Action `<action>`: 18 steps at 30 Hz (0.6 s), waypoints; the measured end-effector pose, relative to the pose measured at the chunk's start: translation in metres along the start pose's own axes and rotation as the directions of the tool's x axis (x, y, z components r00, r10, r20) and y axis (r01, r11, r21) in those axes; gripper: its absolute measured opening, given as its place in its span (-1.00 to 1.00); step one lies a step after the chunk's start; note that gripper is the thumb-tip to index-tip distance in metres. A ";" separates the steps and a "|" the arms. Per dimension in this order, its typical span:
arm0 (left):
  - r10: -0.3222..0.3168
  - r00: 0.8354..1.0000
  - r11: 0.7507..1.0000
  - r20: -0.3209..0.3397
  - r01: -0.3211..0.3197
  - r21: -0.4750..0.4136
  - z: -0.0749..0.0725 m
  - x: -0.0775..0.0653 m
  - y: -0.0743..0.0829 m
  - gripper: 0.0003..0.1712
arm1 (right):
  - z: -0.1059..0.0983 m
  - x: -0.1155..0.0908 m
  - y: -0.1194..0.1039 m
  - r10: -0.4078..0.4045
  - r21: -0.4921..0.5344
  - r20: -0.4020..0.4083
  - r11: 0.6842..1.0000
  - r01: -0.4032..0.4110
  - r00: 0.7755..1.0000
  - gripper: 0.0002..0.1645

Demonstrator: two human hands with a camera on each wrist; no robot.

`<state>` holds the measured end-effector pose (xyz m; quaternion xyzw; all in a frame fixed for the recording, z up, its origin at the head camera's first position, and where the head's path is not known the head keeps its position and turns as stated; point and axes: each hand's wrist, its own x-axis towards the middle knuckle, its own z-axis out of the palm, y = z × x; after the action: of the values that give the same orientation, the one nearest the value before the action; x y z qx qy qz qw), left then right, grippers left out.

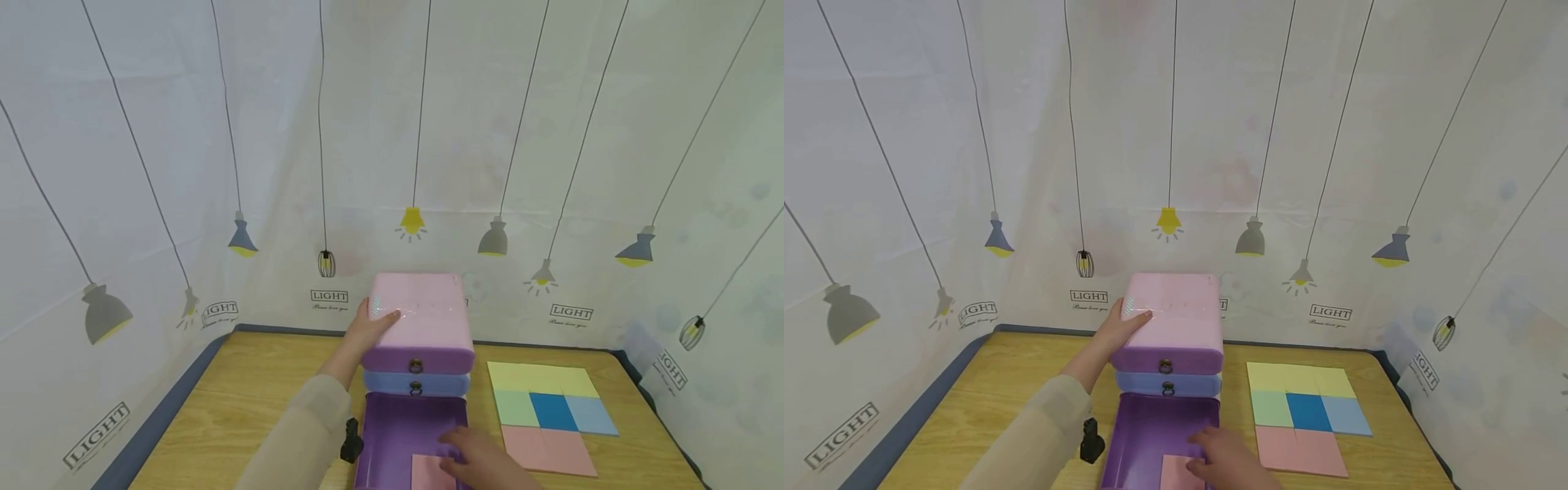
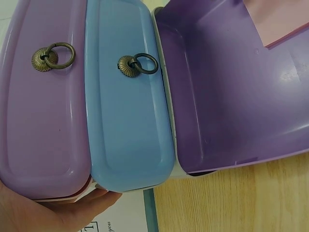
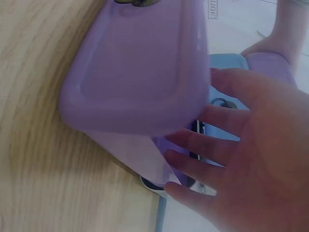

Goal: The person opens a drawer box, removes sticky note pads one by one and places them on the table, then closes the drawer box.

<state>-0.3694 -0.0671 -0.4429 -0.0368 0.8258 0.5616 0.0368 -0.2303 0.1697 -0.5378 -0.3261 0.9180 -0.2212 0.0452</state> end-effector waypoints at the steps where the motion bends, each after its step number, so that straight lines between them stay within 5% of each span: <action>1: -0.002 1.000 1.000 0.000 0.002 0.001 0.000 0.000 0.000 0.10 | 0.002 0.001 0.000 -0.004 -0.004 0.003 1.000 0.004 1.000 -0.55; 18: 0.013 1.000 1.000 0.007 -0.013 -0.015 -0.001 0.001 -0.001 0.11 | 0.023 0.009 0.000 0.133 -0.039 0.178 0.991 -0.128 0.975 -0.69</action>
<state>-0.3698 -0.0680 -0.4436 -0.0295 0.8215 0.5683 0.0358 -0.2320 0.1555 -0.5582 -0.2845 0.9325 -0.1746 0.1381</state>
